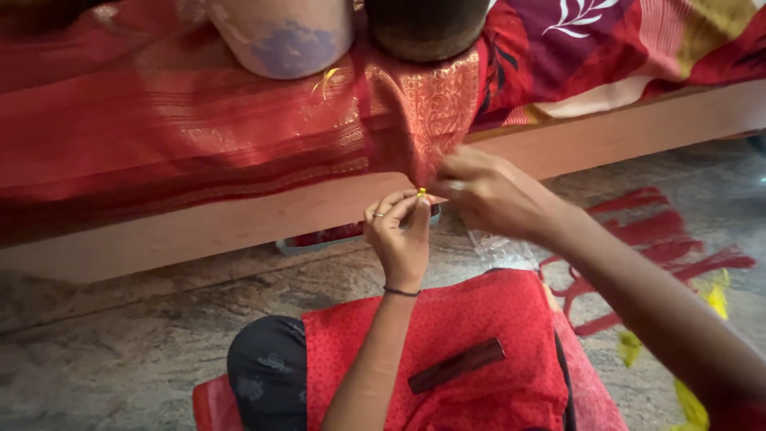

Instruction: Attaching decorative tassels to the border of a saree.

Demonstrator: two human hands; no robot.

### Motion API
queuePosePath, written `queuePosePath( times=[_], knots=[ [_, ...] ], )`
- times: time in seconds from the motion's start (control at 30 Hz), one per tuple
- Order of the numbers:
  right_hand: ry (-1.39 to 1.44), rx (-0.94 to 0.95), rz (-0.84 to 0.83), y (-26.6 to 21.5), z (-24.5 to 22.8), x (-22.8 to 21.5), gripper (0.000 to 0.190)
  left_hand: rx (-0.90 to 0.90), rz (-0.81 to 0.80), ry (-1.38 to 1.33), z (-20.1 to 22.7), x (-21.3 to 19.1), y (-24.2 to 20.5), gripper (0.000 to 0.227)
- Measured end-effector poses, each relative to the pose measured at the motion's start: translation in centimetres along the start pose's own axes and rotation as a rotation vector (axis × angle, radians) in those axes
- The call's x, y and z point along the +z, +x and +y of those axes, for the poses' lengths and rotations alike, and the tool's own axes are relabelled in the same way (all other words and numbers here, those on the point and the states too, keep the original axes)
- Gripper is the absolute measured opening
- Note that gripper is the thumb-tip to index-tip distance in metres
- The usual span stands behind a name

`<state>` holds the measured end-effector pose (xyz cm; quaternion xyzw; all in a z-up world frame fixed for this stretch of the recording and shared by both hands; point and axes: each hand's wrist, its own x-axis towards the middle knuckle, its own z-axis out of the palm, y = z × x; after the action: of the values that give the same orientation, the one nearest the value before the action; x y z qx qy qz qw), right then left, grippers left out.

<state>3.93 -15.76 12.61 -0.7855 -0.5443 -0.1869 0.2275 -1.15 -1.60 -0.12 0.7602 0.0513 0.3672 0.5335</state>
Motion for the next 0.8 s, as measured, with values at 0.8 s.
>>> queuePosePath(
  times=[0.8],
  knots=[
    [0.411,0.637,0.192,-3.6,0.3,6.7,0.019,-0.284,-0.105,-0.454,0.3,-0.6,0.1,0.01]
  ],
)
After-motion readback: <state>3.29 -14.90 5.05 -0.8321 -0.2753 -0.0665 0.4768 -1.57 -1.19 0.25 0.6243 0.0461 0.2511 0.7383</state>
